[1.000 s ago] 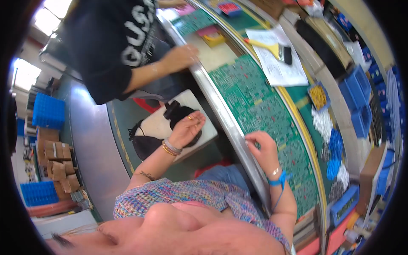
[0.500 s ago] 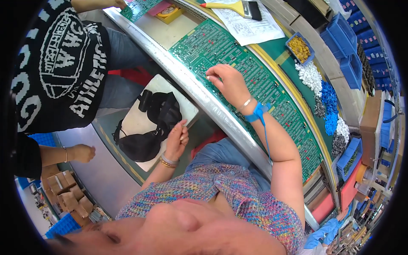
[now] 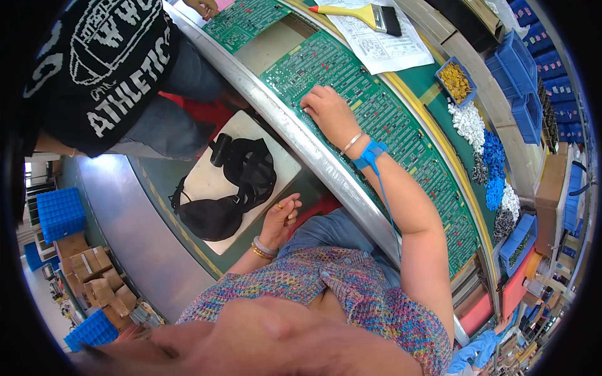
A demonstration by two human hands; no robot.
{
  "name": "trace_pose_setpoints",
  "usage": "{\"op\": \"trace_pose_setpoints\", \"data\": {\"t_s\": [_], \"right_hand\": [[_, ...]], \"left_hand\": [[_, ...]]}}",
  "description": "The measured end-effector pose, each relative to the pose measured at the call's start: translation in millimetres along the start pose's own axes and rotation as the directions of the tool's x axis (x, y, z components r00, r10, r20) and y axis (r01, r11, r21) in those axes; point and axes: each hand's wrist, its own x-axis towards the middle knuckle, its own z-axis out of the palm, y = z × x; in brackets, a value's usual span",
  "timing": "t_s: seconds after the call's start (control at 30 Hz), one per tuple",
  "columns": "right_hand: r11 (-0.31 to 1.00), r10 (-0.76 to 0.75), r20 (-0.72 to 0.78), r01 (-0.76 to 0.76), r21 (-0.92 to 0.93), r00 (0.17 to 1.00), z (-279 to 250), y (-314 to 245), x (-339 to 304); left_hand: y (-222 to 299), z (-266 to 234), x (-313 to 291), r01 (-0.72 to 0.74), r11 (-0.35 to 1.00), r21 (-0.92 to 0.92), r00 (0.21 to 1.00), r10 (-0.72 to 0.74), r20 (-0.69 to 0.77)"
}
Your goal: The person inserts small electronic components into a printed circuit board by hand.
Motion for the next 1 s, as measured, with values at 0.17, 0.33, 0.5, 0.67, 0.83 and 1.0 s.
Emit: {"op": "trace_pose_setpoints", "data": {"t_s": [0.17, 0.33, 0.5, 0.67, 0.83, 1.0], "right_hand": [[1.0, 0.005, 0.021, -0.004, -0.025, 1.0, 3.9, 3.3, 2.4], [0.999, 0.014, 0.045, -0.012, -0.053, 0.999, 5.1, 4.0, 4.7], [0.994, -0.022, 0.105, 0.034, -0.107, 0.994, 0.4, 0.0, 7.9], [0.983, -0.072, 0.149, 0.095, -0.157, 0.986, -0.9, -2.3, 8.6], [0.975, -0.067, 0.197, 0.106, -0.197, 0.978, 1.1, -1.5, 5.7], [0.943, 0.091, 0.16, -0.136, 0.303, 0.983, -32.2, -45.4, -20.5]], "left_hand": [[0.2, -1.7, 3.3, -0.009, 1.0, 0.022, 1.0, 0.008, 0.013], [1.4, 0.7, 4.6, -0.007, 1.0, 0.02, 1.0, 0.007, 0.0], [-0.3, 1.8, 2.3, -0.01, 1.0, 0.027, 1.0, 0.01, 0.0], [-0.7, 1.3, 1.1, -0.025, 0.999, 0.027, 1.0, 0.024, 0.019], [21.7, 23.8, -4.1, -0.201, 0.949, 0.241, 0.979, 0.202, 0.021], [63.6, 65.6, -10.5, -0.505, 0.777, 0.376, 0.86, 0.488, 0.145]]}}
